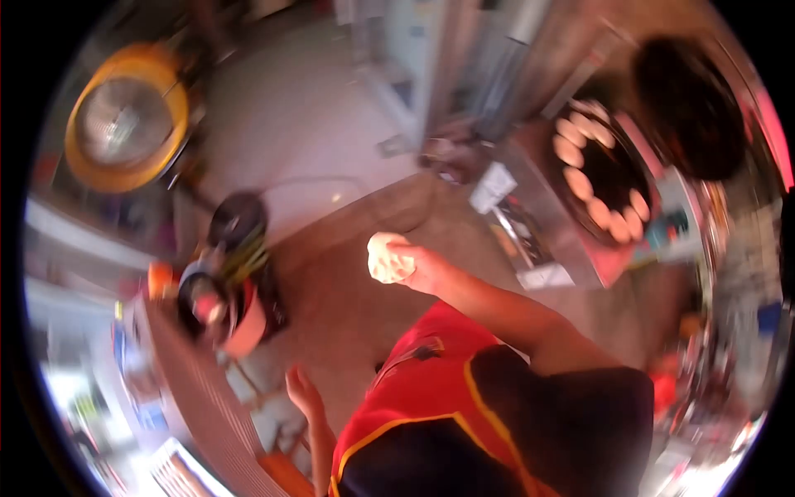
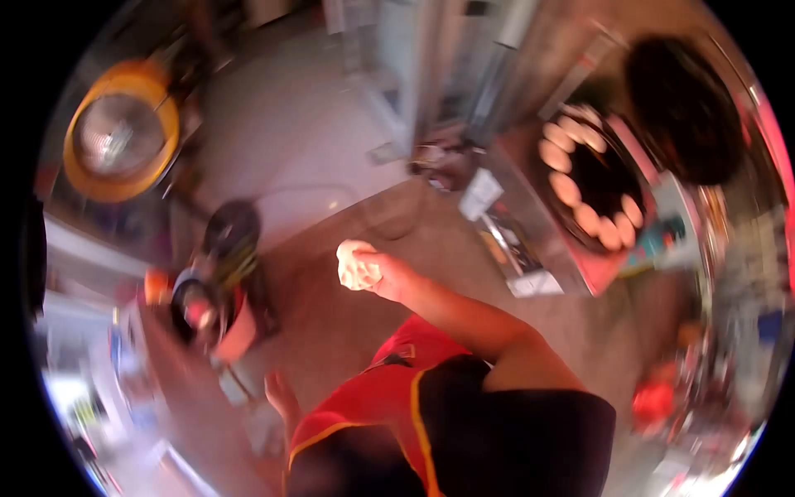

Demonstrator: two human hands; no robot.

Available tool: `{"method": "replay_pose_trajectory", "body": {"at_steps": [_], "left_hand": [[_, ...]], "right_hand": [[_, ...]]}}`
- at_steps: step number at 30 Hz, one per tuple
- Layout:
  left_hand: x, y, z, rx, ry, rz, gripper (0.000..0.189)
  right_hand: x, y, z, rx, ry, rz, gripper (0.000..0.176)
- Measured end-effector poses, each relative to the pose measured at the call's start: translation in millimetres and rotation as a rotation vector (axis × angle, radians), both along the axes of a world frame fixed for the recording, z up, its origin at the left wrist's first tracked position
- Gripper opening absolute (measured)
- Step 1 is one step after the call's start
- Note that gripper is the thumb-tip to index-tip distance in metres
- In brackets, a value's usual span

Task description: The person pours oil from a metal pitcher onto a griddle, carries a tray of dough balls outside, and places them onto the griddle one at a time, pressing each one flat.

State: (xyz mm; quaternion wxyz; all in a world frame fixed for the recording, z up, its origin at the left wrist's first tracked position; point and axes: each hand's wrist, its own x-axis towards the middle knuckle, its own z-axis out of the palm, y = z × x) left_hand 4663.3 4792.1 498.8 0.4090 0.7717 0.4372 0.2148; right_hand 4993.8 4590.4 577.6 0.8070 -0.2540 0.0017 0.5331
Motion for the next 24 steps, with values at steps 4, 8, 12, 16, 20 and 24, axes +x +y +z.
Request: {"method": "replay_pose_trajectory", "body": {"at_steps": [4, 8, 12, 16, 20, 24], "left_hand": [[57, -48, -94, 0.012, 0.168, -0.076, 0.017], [201, -128, -110, -0.332, 0.238, -0.155, 0.014], [346, -203, -52, -0.471, 0.26, -0.408, 0.016], [450, -247, -24, -0.469, 0.198, -0.444, 0.017], [500, -273, -7, -0.462, 0.221, -0.519, 0.018], [515, -285, -5, -0.403, 0.246, -0.521, 0.018]], "right_hand": [[72, -143, -22, -0.117, 0.102, -0.342, 0.029], [177, -299, -25, -0.111, -0.295, -0.547, 0.029], [246, -440, -1, -0.727, -0.141, -0.947, 0.039], [314, -572, -41, -1.181, -0.342, -1.166, 0.029], [371, -640, -52, -1.846, -0.592, -1.112, 0.037], [415, -660, -67, -2.104, -0.685, -0.978, 0.033]]}}
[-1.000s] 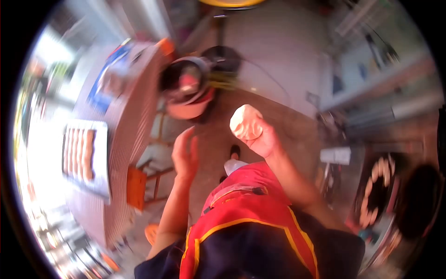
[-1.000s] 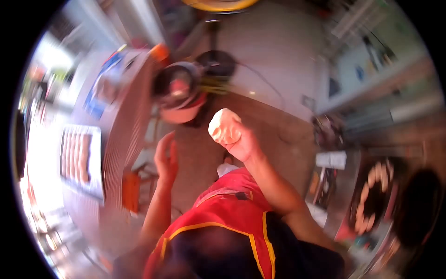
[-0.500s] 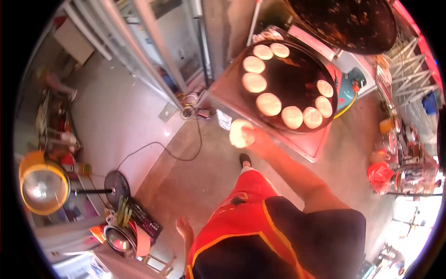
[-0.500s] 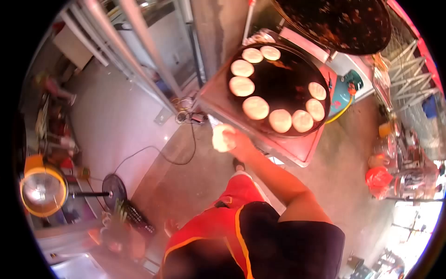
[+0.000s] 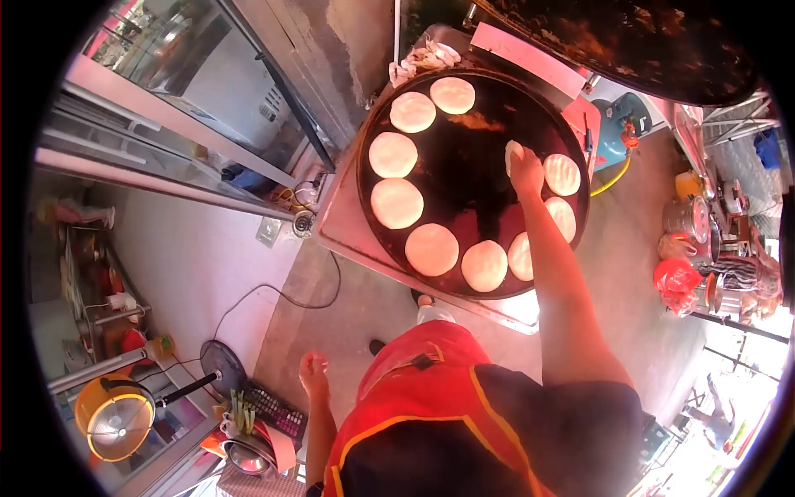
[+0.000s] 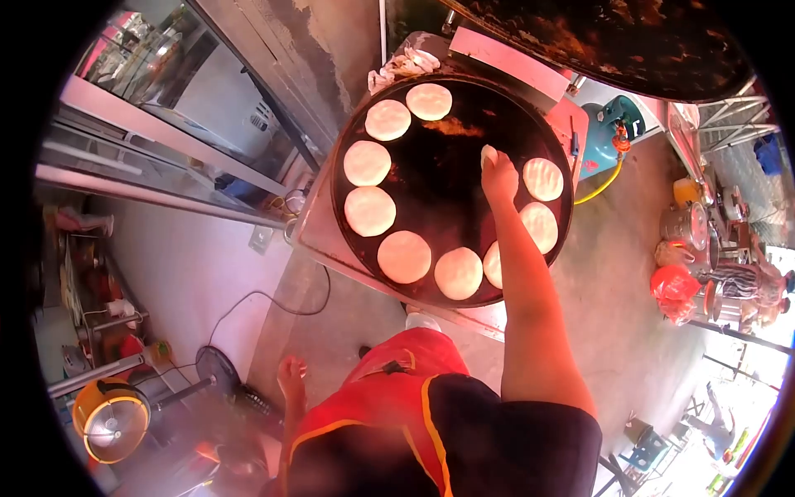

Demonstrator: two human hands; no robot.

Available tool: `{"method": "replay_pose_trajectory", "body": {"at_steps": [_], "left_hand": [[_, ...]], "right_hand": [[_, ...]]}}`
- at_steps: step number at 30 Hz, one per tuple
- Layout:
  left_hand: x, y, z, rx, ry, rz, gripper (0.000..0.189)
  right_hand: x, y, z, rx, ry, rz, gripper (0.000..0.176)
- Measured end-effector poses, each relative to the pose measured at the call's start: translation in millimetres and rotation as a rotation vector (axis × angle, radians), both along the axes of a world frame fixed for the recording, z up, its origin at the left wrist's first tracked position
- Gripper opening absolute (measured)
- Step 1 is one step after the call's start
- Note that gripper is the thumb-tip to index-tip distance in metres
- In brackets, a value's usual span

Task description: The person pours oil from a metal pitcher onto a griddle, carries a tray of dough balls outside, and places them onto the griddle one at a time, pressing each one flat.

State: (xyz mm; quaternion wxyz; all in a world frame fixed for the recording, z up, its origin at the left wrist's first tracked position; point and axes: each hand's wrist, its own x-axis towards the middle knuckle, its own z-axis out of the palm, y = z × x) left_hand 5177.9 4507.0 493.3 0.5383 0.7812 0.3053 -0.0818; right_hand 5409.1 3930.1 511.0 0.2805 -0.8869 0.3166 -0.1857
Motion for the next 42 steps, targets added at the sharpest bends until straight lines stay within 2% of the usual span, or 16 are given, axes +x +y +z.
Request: {"method": "replay_pose_trajectory", "body": {"at_steps": [2, 6, 7, 10, 11, 14, 17, 24, 27, 31, 37, 40, 42], "left_hand": [[3, 1, 1, -0.021, 0.014, -0.003, 0.018], [7, 7, -3, -0.017, 0.041, -0.039, 0.017], [7, 8, -5, -0.024, 0.033, -0.032, 0.018], [11, 6, -5, -0.033, 0.03, -0.019, 0.018], [12, 5, -3, -0.032, 0.046, -0.023, 0.017], [15, 1, 1, -0.035, 0.058, -0.032, 0.018], [16, -4, 4, -0.026, 0.069, -0.056, 0.019], [21, -7, 8, -0.035, 0.063, -0.069, 0.019], [26, -8, 11, -0.009, 0.059, -0.096, 0.019], [25, -11, 15, 0.006, 0.078, -0.064, 0.019], [31, -6, 6, 0.005, 0.052, -0.122, 0.019], [23, -2, 1, 0.028, 0.053, -0.133, 0.019], [28, -3, 4, 0.014, 0.06, -0.118, 0.018]], "right_hand": [[16, 5, -10, -0.025, 0.032, -0.017, 0.032], [26, 35, -9, -0.013, 0.042, 0.121, 0.027], [26, 34, -19, -0.008, 0.145, 0.162, 0.038], [15, 35, -27, -0.086, 0.114, 0.34, 0.052], [11, 37, -22, -0.057, 0.154, 0.346, 0.061], [5, 36, -14, -0.417, 0.012, 0.452, 0.064], [15, 40, -12, -0.514, 0.095, 0.542, 0.068], [16, 45, -36, -0.583, 0.236, 0.564, 0.075], [18, 42, -25, -0.439, 0.26, 0.564, 0.073], [19, 35, -46, -0.413, 0.274, 0.354, 0.068], [20, 39, -42, -0.37, 0.213, 0.387, 0.07], [14, 54, -42, -0.481, 0.287, 0.491, 0.071], [14, 52, -44, -0.457, 0.242, 0.514, 0.072]]}}
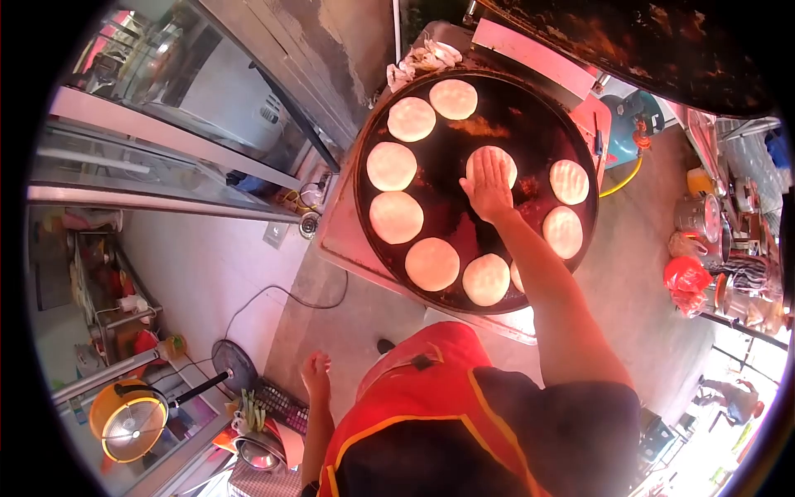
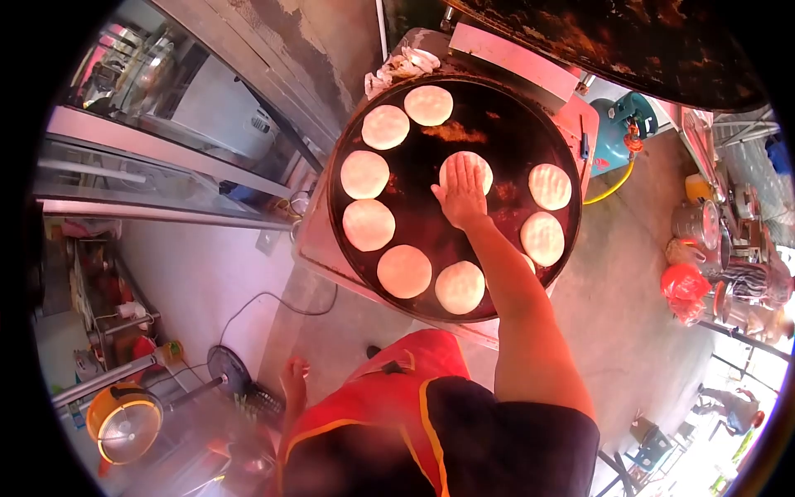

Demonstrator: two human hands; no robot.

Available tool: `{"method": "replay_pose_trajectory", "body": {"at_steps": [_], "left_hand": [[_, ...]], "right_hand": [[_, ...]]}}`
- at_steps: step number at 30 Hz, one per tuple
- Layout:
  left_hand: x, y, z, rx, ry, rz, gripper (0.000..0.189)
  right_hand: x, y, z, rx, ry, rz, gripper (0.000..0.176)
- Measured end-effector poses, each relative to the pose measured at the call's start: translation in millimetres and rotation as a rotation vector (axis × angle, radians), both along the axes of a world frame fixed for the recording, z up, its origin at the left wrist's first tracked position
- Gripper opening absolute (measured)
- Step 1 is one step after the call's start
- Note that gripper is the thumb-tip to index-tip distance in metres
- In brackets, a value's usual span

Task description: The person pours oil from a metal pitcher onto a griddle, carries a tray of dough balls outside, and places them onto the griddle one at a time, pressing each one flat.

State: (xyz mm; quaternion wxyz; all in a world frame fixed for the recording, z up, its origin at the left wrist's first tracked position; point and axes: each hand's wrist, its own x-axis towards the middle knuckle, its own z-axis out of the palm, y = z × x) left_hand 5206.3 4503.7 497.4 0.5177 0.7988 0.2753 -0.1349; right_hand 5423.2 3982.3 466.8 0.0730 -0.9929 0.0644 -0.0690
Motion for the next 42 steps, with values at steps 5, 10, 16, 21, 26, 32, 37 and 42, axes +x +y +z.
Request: {"method": "replay_pose_trajectory", "body": {"at_steps": [5, 10, 16, 21, 26, 32, 37, 42], "left_hand": [[3, 0, 3, 0.007, -0.014, -0.024, 0.017], [2, 1, 1, -0.006, -0.002, -0.013, 0.016], [1, -2, 4, 0.076, 0.02, -0.038, 0.014], [-12, -4, 9, 0.115, 0.051, 0.01, 0.012], [-16, -11, 23, 0.156, 0.088, 0.012, 0.01], [-60, 17, -7, 0.092, -0.009, 0.109, 0.012], [-117, 41, -14, -0.006, -0.003, 0.193, 0.014], [-206, 77, 12, 0.256, 0.053, 0.223, 0.022]], "right_hand": [[-14, 2, 16, 0.074, -0.006, 0.051, 0.072], [8, -23, -6, 0.037, -0.073, 0.044, 0.072], [91, -75, -11, 0.033, -0.009, -0.044, 0.073], [140, -98, 5, 0.036, 0.184, -0.134, 0.074], [161, -99, 13, 0.051, 0.23, -0.178, 0.074], [134, -32, 12, -0.065, -0.253, -0.099, 0.063], [7, 176, 114, 0.621, -0.176, 0.479, 0.047], [-139, 369, 136, 0.712, 0.22, 1.125, 0.046]]}}
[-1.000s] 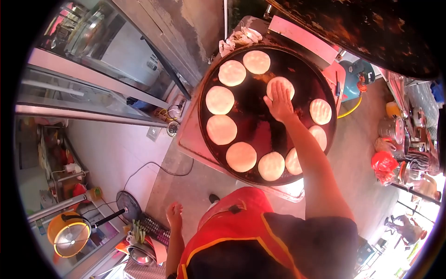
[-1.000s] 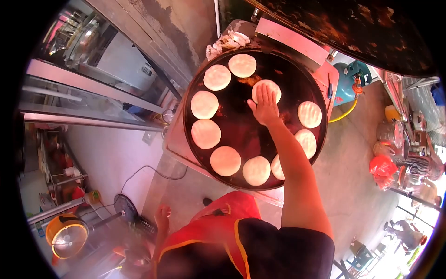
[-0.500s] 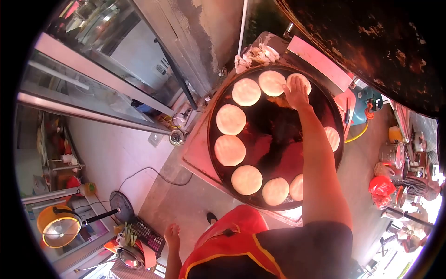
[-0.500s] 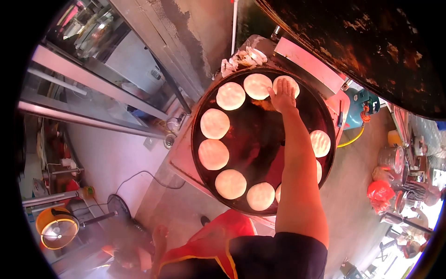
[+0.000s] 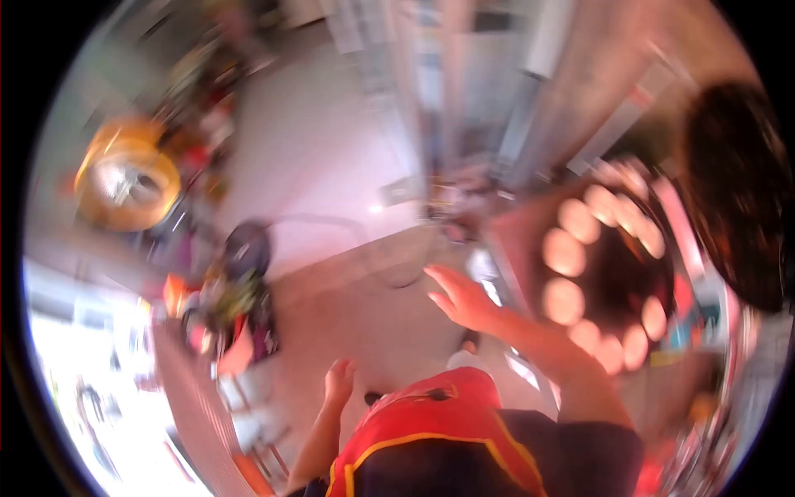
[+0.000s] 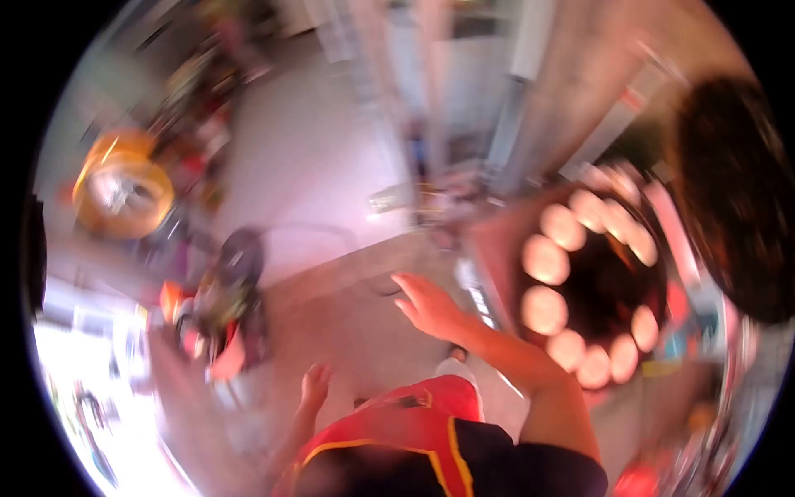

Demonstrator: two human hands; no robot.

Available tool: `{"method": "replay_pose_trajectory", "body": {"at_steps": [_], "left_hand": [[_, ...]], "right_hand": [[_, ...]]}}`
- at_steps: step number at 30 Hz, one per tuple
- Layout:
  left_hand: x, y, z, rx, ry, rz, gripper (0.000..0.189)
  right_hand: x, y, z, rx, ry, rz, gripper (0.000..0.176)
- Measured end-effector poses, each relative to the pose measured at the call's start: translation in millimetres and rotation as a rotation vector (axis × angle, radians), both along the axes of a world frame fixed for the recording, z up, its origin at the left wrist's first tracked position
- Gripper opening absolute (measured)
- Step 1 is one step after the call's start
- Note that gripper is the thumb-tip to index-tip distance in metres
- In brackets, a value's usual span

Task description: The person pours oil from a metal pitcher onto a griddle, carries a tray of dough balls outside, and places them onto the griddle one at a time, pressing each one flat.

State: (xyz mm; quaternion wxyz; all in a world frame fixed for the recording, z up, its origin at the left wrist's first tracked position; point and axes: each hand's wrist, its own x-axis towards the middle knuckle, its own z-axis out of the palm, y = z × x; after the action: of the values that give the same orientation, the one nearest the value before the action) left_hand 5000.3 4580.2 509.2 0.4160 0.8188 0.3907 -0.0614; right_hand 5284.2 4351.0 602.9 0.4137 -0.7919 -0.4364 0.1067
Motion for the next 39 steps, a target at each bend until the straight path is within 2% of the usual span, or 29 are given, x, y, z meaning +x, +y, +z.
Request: {"method": "replay_pose_trajectory", "body": {"at_steps": [1, 2, 4, 6, 8, 11, 12, 14, 17, 20, 23, 27, 30, 34, 37, 39], "left_hand": [[-32, 15, -4, 0.105, -0.075, -0.01, 0.024], [-60, 24, 4, 0.074, -0.241, 0.077, 0.024], [-124, 58, 1, 0.078, -0.286, 0.25, 0.025], [-186, 84, 5, -0.052, -0.385, 0.514, 0.024], [-252, 114, 35, 0.045, -0.423, 0.663, 0.023], [-343, 140, 53, 0.077, -0.521, 0.991, 0.026], [-373, 148, 47, 0.169, -0.572, 1.051, 0.025], [-431, 177, 29, 0.192, -0.719, 1.219, 0.024], [-500, 201, 49, 0.194, -0.893, 1.477, 0.024], [-565, 229, 73, 0.13, -1.119, 1.686, 0.024], [-637, 271, 84, 0.21, -1.165, 1.863, 0.023], [-754, 355, 71, 0.248, -1.261, 2.124, 0.023], [-857, 424, 33, 0.156, -1.205, 2.392, 0.028], [-965, 483, 9, 0.217, -0.709, 2.463, 0.036], [-1005, 503, -5, 0.268, -0.481, 2.483, 0.044], [-1001, 516, 20, 0.061, -0.305, 2.474, 0.049]], "right_hand": [[-34, 40, 3, 0.016, 0.02, 0.089, 0.046], [-70, 78, 6, 0.026, 0.044, 0.192, 0.045], [-143, 158, 4, 0.018, 0.085, 0.351, 0.042], [-213, 231, -10, -0.01, 0.235, 0.547, 0.041], [-293, 305, -13, -0.059, 0.369, 0.729, 0.04], [-400, 391, -2, -0.08, 0.524, 0.976, 0.041], [-433, 413, 16, -0.105, 0.57, 1.029, 0.041], [-492, 474, 27, -0.133, 0.662, 1.156, 0.04], [-578, 546, 52, -0.209, 1.011, 1.23, 0.04], [-667, 625, 47, -0.3, 1.204, 1.26, 0.038], [-761, 689, 46, -0.381, 1.167, 1.333, 0.036], [-874, 758, 16, -0.585, 1.196, 1.436, 0.039], [-928, 794, -3, -0.747, 1.213, 1.381, 0.033], [-971, 831, -18, -0.86, 1.15, 1.414, 0.036], [-993, 848, -23, -0.933, 1.095, 1.428, 0.037], [-1006, 855, -25, -0.974, 1.083, 1.448, 0.037]]}}
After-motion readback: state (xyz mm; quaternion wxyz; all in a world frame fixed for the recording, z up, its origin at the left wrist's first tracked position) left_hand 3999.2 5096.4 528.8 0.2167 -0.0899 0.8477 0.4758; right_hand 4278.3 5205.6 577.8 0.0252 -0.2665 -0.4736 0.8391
